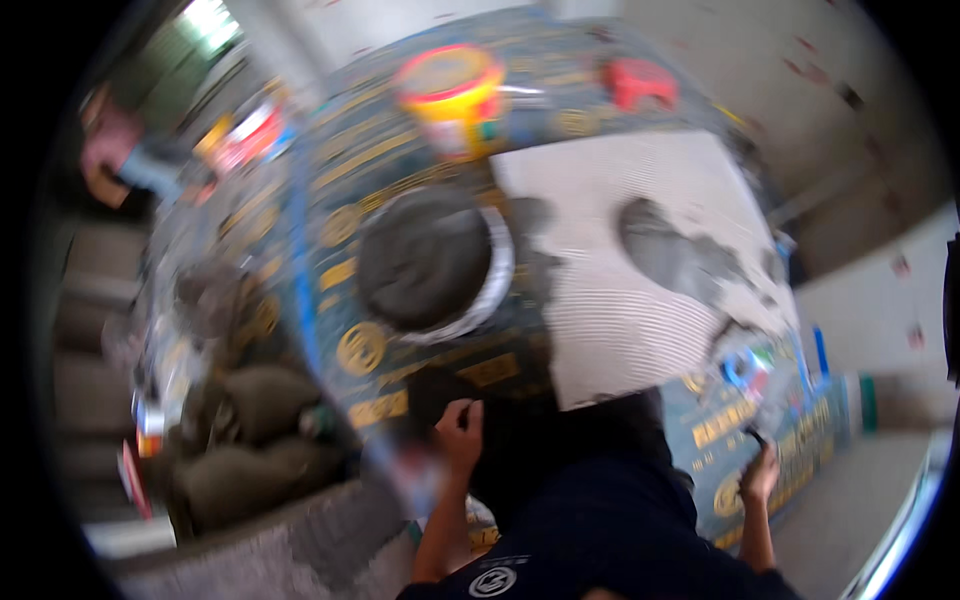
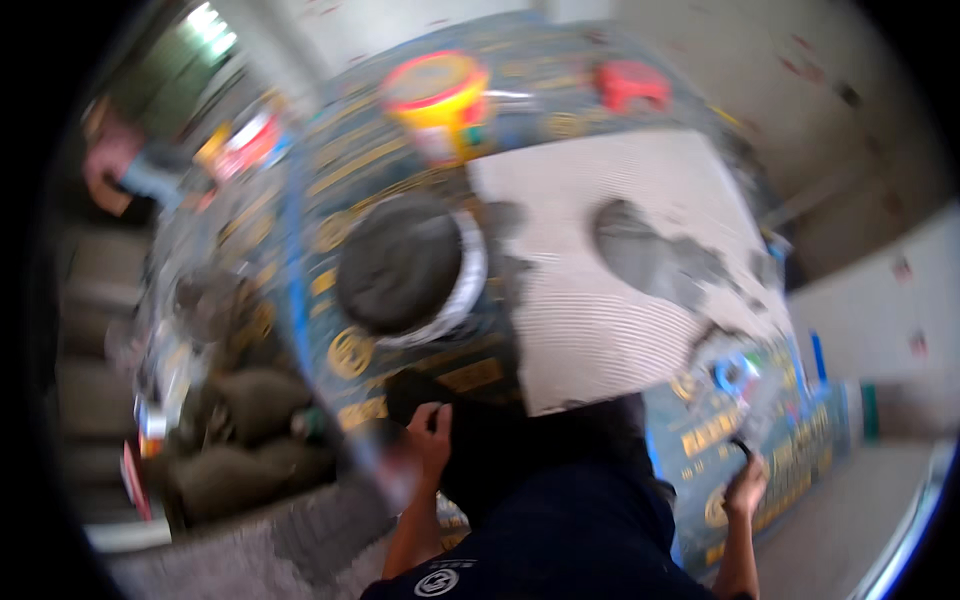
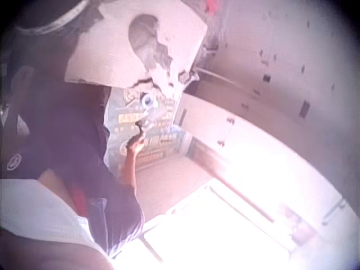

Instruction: The person applies mortar to the back of a large tile using a trowel, then lifts the tile and presses it into a corner of the wall.

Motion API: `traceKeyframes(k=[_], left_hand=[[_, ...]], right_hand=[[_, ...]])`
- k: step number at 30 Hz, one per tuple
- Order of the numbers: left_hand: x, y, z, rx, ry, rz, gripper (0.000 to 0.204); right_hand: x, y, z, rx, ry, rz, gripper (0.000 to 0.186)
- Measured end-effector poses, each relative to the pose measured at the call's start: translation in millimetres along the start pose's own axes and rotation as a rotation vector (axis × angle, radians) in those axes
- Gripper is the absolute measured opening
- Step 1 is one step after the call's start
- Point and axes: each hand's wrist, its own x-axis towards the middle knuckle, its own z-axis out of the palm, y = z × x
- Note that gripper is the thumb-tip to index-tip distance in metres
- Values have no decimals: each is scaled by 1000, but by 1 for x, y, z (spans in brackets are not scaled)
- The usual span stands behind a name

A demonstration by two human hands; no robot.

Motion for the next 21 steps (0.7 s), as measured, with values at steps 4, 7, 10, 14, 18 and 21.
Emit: traceKeyframes(k=[4, 7, 10, 14, 18, 21], left_hand=[[8, -42, -39, -284, 280, -171, 19], [-4, -77, -74, -386, 427, -317, 20], [-22, -46, -137, 142, 836, -75, 12], [-68, -12, -215, 193, 1275, 160, 4], [-154, -23, -303, 693, 1576, 324, 10], [-174, -19, -344, 1180, 1558, 337, 15]], right_hand=[[16, -60, 25, 222, -174, -184, 50], [3, -160, 73, -179, -433, -791, 48], [-75, -260, 133, -527, -433, -1244, 39], [-143, -329, 216, -493, -578, -1677, 33], [-205, -359, 326, -986, -617, -1813, 39], [-248, -367, 396, -1173, -456, -1991, 39]])
